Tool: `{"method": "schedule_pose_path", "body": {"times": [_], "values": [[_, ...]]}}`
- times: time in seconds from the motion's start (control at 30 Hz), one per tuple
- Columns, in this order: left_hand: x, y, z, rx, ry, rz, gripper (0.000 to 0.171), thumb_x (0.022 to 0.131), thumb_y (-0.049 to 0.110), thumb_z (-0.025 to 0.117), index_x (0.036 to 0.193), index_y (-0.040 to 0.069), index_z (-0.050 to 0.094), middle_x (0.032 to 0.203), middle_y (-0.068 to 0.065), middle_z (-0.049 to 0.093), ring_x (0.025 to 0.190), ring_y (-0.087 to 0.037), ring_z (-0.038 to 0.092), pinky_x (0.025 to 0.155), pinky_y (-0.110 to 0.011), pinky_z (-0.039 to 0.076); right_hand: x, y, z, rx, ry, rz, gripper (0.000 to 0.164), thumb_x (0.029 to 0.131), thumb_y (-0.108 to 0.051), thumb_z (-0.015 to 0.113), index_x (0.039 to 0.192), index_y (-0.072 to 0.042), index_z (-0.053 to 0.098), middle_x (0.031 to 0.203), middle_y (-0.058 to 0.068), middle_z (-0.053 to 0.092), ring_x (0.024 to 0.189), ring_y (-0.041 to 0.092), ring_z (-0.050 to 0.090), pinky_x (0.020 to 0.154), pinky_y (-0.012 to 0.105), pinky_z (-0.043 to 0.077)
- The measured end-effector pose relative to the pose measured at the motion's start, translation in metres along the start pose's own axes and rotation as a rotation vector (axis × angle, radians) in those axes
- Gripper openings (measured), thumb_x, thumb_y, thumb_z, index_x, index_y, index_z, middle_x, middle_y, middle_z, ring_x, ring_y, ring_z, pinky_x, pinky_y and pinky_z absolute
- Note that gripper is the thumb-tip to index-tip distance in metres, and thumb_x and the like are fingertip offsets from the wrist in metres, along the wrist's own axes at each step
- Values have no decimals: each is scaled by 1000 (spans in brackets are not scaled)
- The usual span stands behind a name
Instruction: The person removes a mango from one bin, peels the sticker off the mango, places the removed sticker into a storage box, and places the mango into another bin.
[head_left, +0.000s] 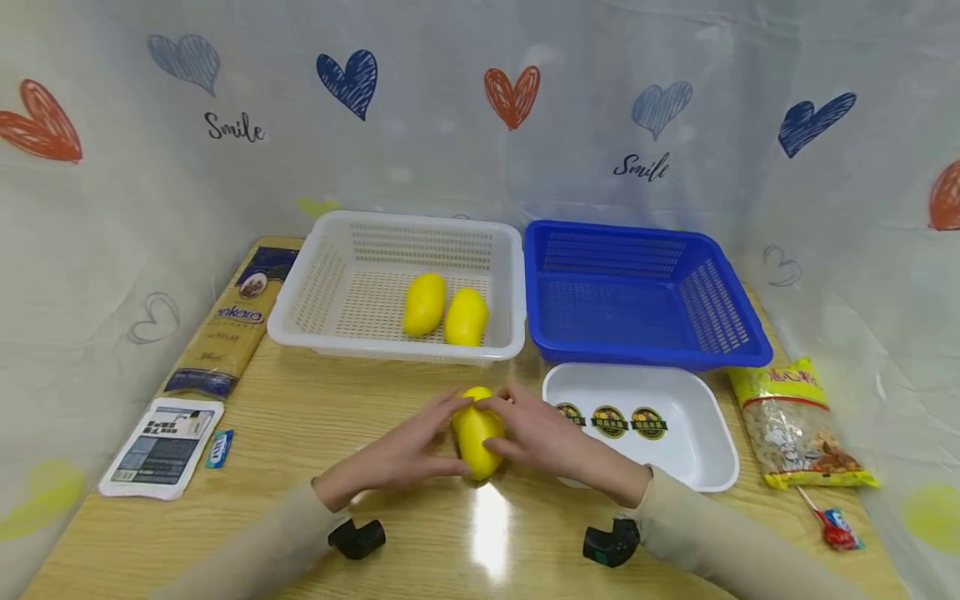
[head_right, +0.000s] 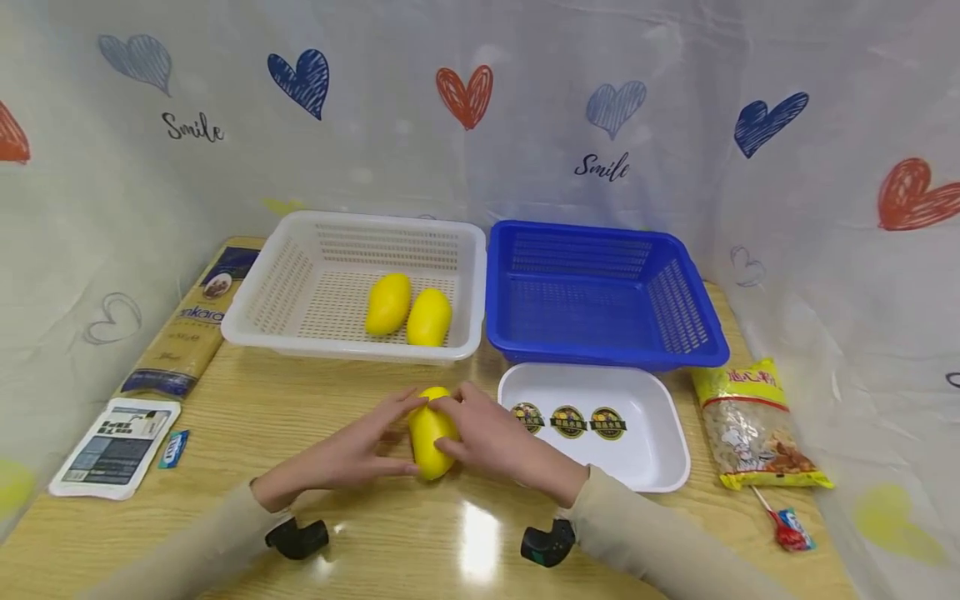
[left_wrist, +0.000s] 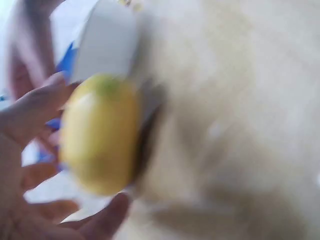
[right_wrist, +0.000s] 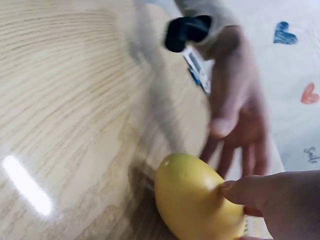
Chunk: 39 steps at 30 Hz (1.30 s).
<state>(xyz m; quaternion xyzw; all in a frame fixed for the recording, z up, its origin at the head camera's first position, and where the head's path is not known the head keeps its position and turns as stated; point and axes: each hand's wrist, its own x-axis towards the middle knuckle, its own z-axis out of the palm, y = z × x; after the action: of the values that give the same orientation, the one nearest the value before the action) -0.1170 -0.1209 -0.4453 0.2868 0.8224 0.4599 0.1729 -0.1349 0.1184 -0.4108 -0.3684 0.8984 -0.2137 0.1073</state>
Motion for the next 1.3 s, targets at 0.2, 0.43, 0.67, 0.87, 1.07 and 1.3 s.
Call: {"method": "schedule_pose_path", "body": {"times": [0.2,0.43,0.67,0.87,1.07,1.3], "values": [[-17,15,-89,120,28,128,47,95,18,66,137,3,52,137,-14,54,121,-32,55,96,-40,49,1,-2,5,91,-99,15,52,92,-25,69,140,-18,52,137,22,41,106,26,56,82,38,52],[-39,-16,-193,279,308,-72,48,95,18,67,139,6,52,158,-12,26,142,-39,23,106,-65,26,8,-2,9,167,-131,-51,58,91,-26,71,144,-24,46,144,19,35,115,26,54,88,38,50],[-59,-66,-225,71,179,-335,71,97,27,63,155,15,25,156,-20,21,133,-44,37,99,-64,34,33,-28,-27,384,-146,-129,59,93,-24,69,146,-20,44,146,19,31,108,22,54,83,25,53],[-68,-83,-222,-1,184,-322,68,98,24,62,154,14,25,159,-17,15,131,-37,34,99,-59,35,92,-43,-49,480,-8,-117,62,95,-25,67,149,-19,39,139,16,35,112,26,55,87,26,52],[-74,-87,-223,-41,199,-333,67,97,21,63,154,18,27,163,-11,-7,137,-38,28,95,-29,43,158,-43,-46,450,43,15,61,97,-35,61,152,-26,35,144,13,35,114,21,53,85,26,50],[-74,-87,-223,-21,189,-327,70,98,25,61,156,20,21,155,-22,24,120,-26,45,84,-21,46,208,-33,-31,334,-32,145,58,99,-35,57,152,-28,35,151,8,36,138,24,31,106,39,36]]}}
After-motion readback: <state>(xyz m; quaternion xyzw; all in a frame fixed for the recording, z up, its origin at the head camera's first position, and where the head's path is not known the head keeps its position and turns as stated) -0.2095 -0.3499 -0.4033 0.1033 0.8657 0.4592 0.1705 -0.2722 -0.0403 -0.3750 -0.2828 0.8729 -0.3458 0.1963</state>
